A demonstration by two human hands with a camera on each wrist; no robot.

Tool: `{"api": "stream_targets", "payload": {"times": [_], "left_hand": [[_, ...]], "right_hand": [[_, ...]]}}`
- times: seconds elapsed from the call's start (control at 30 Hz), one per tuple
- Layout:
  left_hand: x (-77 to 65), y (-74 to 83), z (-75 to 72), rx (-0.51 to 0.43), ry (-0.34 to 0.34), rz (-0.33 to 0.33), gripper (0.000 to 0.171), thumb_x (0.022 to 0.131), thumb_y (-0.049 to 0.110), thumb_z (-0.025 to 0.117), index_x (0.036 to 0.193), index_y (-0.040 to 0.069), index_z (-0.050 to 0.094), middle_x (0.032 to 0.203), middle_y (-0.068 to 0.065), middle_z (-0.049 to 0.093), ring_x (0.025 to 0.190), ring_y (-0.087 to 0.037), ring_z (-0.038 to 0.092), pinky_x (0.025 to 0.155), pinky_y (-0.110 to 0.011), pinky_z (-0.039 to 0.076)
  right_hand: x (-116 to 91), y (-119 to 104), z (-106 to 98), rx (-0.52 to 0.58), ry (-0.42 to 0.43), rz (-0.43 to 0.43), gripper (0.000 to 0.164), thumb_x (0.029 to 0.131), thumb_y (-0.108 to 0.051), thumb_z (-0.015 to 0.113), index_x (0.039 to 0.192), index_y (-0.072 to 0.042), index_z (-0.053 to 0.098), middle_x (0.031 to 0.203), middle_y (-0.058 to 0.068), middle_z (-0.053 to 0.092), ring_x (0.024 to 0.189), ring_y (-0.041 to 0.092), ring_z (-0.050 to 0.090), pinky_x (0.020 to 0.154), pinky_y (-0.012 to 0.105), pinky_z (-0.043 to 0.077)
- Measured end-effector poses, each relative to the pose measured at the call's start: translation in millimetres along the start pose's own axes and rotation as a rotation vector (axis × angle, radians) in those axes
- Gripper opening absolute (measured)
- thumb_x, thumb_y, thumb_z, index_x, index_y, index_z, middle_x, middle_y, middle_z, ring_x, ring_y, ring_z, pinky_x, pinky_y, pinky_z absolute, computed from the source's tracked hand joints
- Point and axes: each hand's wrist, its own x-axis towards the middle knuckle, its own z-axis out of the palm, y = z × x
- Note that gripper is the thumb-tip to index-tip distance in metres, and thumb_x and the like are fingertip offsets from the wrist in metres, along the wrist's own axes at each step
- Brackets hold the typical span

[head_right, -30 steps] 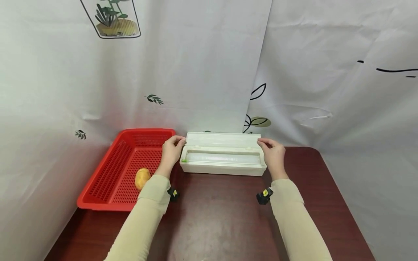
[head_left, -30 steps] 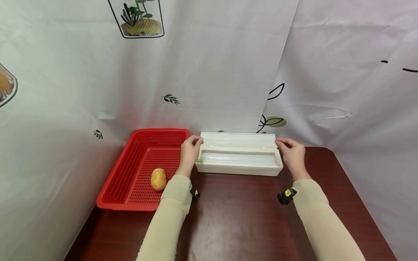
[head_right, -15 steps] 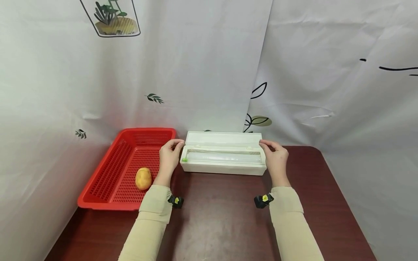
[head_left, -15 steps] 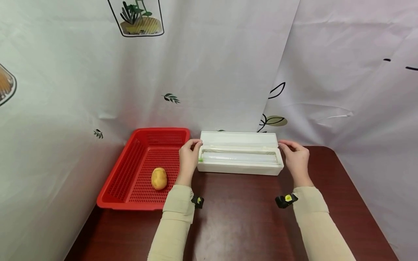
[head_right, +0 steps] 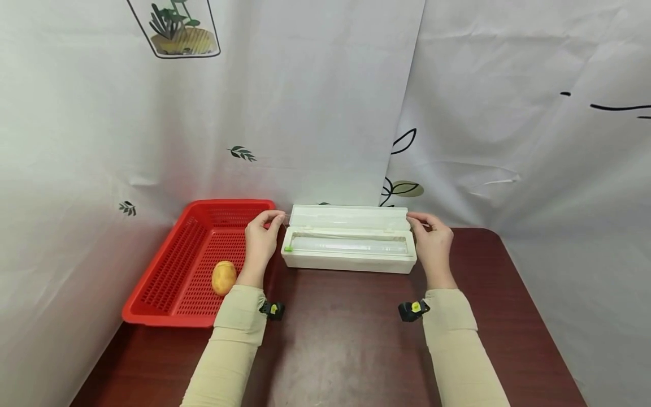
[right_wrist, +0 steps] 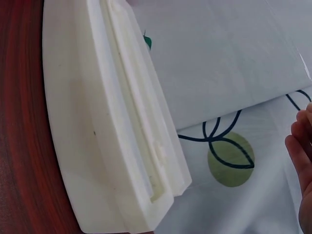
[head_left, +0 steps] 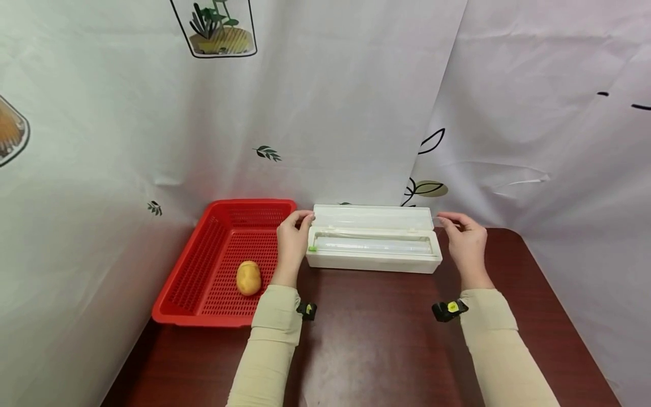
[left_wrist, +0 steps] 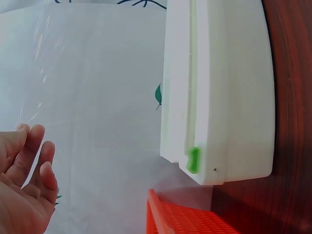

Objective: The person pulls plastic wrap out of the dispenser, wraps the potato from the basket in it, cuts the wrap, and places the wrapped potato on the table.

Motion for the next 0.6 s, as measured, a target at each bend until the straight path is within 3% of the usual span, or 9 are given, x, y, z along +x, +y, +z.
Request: {"api": "stream_targets", "payload": {"times": [0.23, 0.5, 0.6], "left_hand": [[0.2, 6.1, -3.3, -0.016, 0.005, -0.004, 0.012, 0.087, 0.012, 0.064, 0.093, 0.004, 0.070, 0.081, -0.010, 0.067, 0.072, -0.018, 0.058, 0.063, -0.027, 0.046], [-0.8, 15.8, -9.0, -0.025, 0.025, 0.018, 0.012, 0.087, 0.013, 0.065, 0.094, 0.005, 0.070, 0.084, -0.008, 0.068, 0.072, -0.017, 0.058, 0.063, -0.026, 0.045], [-0.5, 18.7, -11.6, -0.018, 0.037, 0.050, 0.012, 0.087, 0.013, 0.065, 0.094, 0.005, 0.071, 0.086, -0.008, 0.069, 0.073, -0.019, 0.058, 0.064, -0.027, 0.045]], "right_hand": [[1, -7, -2, 0.021, 0.033, -0.051, 0.016, 0.084, -0.011, 0.068, 0.093, 0.001, 0.072, 0.085, 0.005, 0.070, 0.066, 0.003, 0.054, 0.054, 0.014, 0.038], [1, -15, -6, 0.097, 0.043, -0.091, 0.015, 0.083, -0.005, 0.068, 0.092, 0.007, 0.070, 0.078, -0.017, 0.066, 0.069, 0.001, 0.056, 0.055, 0.013, 0.039], [1, -19, -8, 0.112, 0.043, -0.103, 0.014, 0.083, -0.004, 0.068, 0.091, 0.008, 0.069, 0.079, -0.015, 0.066, 0.068, 0.003, 0.056, 0.052, 0.013, 0.036]]}}
